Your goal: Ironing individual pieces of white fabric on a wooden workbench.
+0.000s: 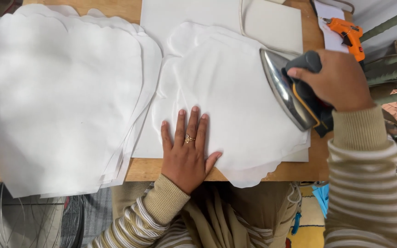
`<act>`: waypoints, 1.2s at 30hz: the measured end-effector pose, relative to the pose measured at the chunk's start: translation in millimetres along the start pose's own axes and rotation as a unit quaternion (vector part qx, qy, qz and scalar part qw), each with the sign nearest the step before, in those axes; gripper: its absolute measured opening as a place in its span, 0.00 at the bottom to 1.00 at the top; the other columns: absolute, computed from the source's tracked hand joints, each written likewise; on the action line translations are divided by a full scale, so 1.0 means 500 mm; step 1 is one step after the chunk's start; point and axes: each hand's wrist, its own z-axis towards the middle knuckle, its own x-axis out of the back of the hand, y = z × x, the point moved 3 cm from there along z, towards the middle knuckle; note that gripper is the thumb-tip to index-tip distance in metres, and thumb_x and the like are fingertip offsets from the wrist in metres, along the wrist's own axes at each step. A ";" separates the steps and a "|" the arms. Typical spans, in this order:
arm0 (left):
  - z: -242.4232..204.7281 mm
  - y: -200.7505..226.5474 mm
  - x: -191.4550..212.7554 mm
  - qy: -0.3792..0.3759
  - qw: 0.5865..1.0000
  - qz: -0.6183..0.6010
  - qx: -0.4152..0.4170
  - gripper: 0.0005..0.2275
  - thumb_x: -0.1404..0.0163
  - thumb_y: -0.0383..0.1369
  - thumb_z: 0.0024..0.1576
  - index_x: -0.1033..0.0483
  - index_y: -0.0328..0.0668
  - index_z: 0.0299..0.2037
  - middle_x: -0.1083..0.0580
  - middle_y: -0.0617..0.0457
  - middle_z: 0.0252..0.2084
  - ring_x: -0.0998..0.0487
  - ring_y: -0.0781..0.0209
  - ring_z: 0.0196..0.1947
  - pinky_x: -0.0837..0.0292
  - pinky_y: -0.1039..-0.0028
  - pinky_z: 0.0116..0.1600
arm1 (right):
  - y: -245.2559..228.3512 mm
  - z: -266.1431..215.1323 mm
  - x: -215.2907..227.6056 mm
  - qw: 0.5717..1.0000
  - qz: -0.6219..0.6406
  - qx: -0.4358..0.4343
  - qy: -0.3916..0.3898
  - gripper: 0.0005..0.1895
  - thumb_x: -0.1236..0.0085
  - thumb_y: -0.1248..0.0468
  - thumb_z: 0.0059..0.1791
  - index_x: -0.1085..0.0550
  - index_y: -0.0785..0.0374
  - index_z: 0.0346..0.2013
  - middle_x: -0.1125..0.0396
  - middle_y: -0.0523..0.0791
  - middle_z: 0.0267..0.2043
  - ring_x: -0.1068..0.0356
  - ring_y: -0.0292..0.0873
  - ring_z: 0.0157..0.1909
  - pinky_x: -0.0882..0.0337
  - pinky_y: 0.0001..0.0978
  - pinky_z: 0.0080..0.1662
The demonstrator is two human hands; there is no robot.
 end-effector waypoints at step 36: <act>0.416 -0.169 -0.122 -0.162 0.954 -0.090 0.236 0.37 0.27 0.58 0.39 0.31 0.51 0.53 0.30 0.48 0.53 0.28 0.42 0.55 0.29 0.45 0.51 | 0.073 0.006 -0.067 0.997 0.018 -0.041 0.069 0.24 0.32 0.43 0.54 0.24 0.60 0.29 0.31 0.47 0.25 0.32 0.52 0.29 0.37 0.46 0.26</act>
